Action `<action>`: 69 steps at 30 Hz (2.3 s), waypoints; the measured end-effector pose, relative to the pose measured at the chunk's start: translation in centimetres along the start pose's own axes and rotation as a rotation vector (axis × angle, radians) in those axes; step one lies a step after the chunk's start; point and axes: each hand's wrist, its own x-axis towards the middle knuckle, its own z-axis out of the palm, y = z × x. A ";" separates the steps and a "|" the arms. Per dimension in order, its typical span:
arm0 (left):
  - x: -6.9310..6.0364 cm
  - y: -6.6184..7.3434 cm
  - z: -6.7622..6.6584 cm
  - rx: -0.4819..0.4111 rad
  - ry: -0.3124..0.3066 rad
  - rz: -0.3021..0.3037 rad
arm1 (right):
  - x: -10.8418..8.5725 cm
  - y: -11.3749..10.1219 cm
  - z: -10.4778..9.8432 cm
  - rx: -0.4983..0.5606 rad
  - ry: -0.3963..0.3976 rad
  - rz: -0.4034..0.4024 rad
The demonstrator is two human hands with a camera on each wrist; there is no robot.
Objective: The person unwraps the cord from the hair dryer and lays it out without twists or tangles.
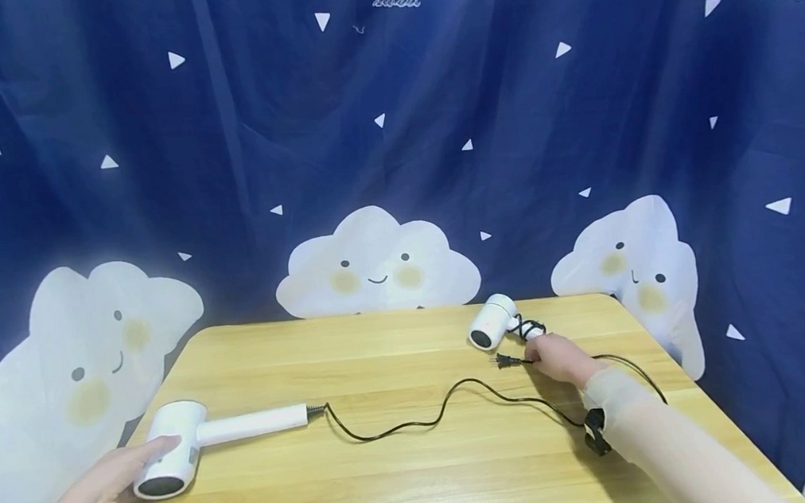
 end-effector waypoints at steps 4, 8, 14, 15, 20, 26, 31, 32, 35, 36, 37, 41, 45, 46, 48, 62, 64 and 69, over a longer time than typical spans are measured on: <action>0.0 -0.1 0.1 0.004 0.010 -0.005 | 0.0 -0.4 0.6 -0.033 0.026 -0.016; 0.1 -0.2 0.2 0.005 0.012 -0.007 | -0.3 -1.0 0.5 -0.052 0.033 -0.024; 0.0 0.1 0.2 -0.013 0.007 -0.010 | -0.9 -0.8 -0.5 -0.052 0.051 -0.101; 0.0 0.1 0.1 -0.011 0.008 -0.012 | -1.0 -0.8 -0.8 -0.047 0.062 -0.121; -0.3 0.2 -0.1 0.000 0.012 -0.017 | -1.4 -0.4 -2.3 -0.027 0.095 -0.199; -0.6 0.3 -0.4 0.010 0.021 -0.022 | -1.9 0.0 -3.9 0.014 0.112 -0.211; -0.6 0.4 -0.6 0.013 0.026 -0.005 | -2.4 0.0 -5.6 0.046 0.127 -0.188; -0.6 0.4 -0.7 0.015 0.026 -0.001 | -2.5 0.1 -6.0 0.047 0.130 -0.189; -0.5 0.4 -0.9 0.022 0.034 -0.002 | -2.8 0.3 -6.9 0.062 0.143 -0.181; -0.5 0.4 -1.0 0.017 0.033 -0.004 | -2.8 0.5 -7.2 0.069 0.147 -0.180; -0.5 0.3 -1.1 0.018 0.030 -0.002 | -2.9 0.6 -7.5 0.080 0.149 -0.182; -0.3 0.3 -1.3 0.038 0.037 0.005 | -3.1 0.9 -8.6 0.099 0.158 -0.169; -0.2 0.3 -1.5 0.067 0.050 0.010 | -3.0 1.1 -9.2 0.074 0.183 -0.160; -0.2 0.3 -1.5 0.069 0.047 0.012 | -3.0 1.2 -9.3 0.060 0.195 -0.156; -0.3 0.4 -1.5 0.075 0.052 0.008 | -2.8 1.4 -9.4 0.037 0.220 -0.142; -0.8 1.2 -1.5 0.106 0.066 0.027 | -1.5 4.7 -7.9 0.036 0.345 -0.028; -0.7 1.2 -1.5 0.107 0.067 0.029 | -1.3 5.0 -7.7 0.038 0.350 -0.001; -0.8 1.1 -1.6 0.118 0.079 0.034 | -0.7 5.7 -7.2 0.038 0.372 0.075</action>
